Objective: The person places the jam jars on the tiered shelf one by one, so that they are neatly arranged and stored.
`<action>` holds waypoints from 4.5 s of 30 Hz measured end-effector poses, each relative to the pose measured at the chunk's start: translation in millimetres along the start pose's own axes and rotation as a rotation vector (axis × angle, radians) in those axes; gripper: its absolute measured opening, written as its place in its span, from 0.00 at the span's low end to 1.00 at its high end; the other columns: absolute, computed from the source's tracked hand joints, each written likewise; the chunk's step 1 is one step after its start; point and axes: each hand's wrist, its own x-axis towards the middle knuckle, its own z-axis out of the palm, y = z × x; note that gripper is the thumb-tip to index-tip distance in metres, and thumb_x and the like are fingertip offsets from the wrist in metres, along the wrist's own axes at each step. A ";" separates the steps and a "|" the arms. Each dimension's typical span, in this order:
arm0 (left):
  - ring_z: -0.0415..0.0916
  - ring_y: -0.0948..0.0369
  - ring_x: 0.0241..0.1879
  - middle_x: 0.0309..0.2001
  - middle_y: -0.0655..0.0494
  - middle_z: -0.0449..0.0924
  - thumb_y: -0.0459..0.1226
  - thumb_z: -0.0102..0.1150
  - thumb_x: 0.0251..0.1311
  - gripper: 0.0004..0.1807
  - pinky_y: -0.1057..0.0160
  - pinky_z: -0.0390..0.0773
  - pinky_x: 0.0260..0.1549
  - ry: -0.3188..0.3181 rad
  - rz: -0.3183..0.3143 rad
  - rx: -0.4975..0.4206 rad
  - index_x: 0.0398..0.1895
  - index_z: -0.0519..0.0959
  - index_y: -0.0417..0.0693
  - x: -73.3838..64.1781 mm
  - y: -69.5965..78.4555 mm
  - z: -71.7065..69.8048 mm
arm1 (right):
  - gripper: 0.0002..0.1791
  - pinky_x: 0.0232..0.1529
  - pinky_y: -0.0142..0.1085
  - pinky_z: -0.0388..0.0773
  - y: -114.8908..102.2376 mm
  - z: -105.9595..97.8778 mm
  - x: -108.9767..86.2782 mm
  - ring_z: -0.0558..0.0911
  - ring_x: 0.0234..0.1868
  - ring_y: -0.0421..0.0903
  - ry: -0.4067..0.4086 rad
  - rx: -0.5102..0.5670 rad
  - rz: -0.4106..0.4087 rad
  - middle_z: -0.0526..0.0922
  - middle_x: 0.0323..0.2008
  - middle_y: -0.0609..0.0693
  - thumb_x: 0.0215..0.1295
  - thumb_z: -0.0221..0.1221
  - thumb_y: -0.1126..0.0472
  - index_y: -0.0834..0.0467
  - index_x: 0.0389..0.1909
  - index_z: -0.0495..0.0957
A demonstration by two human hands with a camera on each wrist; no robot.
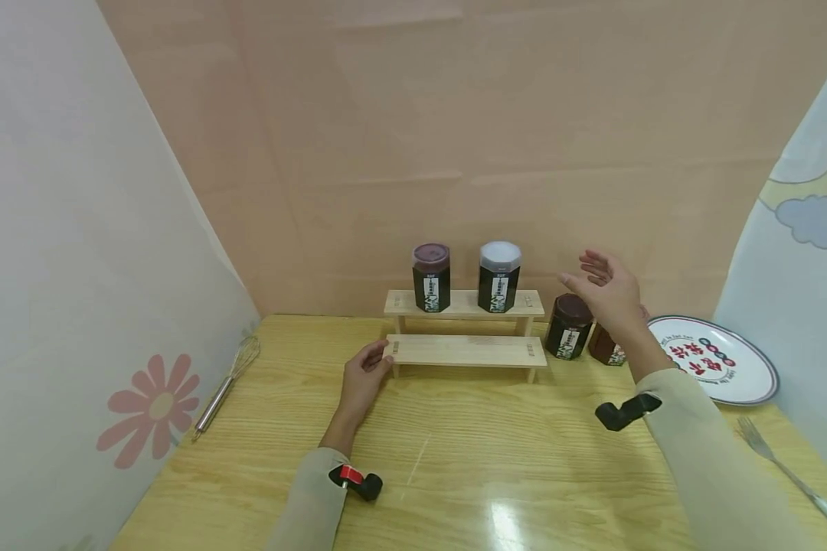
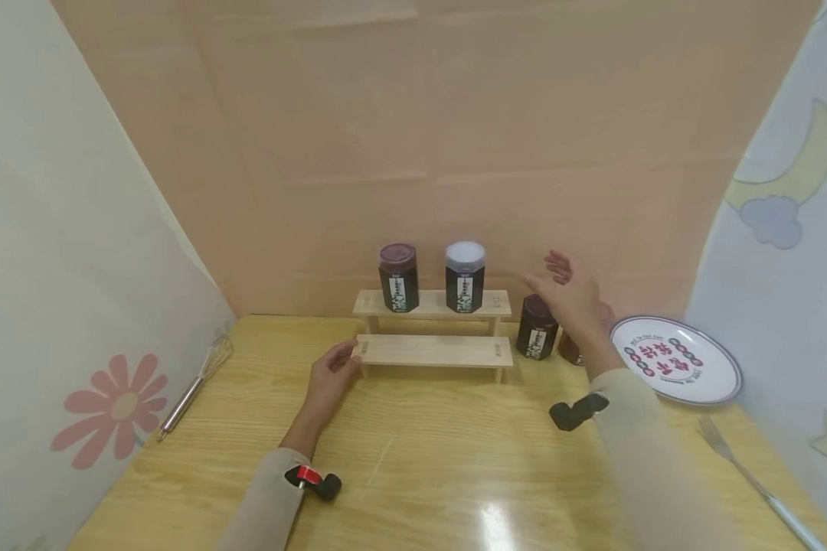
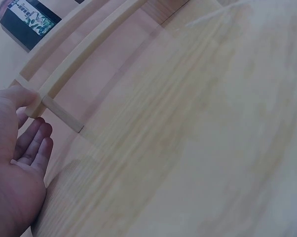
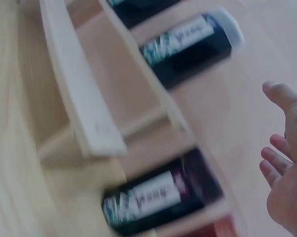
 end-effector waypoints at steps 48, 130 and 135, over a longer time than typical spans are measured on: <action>0.76 0.49 0.64 0.63 0.43 0.78 0.37 0.64 0.71 0.22 0.74 0.78 0.57 0.014 -0.008 -0.015 0.66 0.78 0.45 1.1 4.7 2.5 | 0.47 0.41 0.11 0.70 111.9 -47.2 -41.8 0.72 0.56 0.30 0.090 -0.133 0.250 0.73 0.68 0.59 0.66 0.68 0.42 0.53 0.80 0.59; 0.76 0.50 0.64 0.64 0.45 0.79 0.37 0.66 0.69 0.22 0.71 0.80 0.59 0.014 -0.007 -0.003 0.65 0.78 0.45 1.1 -0.2 -0.1 | 0.37 0.55 0.50 0.86 -57.3 199.2 -63.3 0.84 0.57 0.56 0.028 0.157 0.025 0.83 0.56 0.60 0.52 0.79 0.55 0.58 0.64 0.76; 0.77 0.50 0.64 0.63 0.45 0.79 0.38 0.66 0.69 0.22 0.74 0.80 0.56 0.016 -0.013 -0.006 0.65 0.79 0.46 1.3 0.8 0.4 | 0.38 0.55 0.51 0.86 -56.1 206.8 -63.8 0.83 0.57 0.56 0.046 0.183 0.020 0.83 0.56 0.60 0.52 0.79 0.55 0.59 0.63 0.76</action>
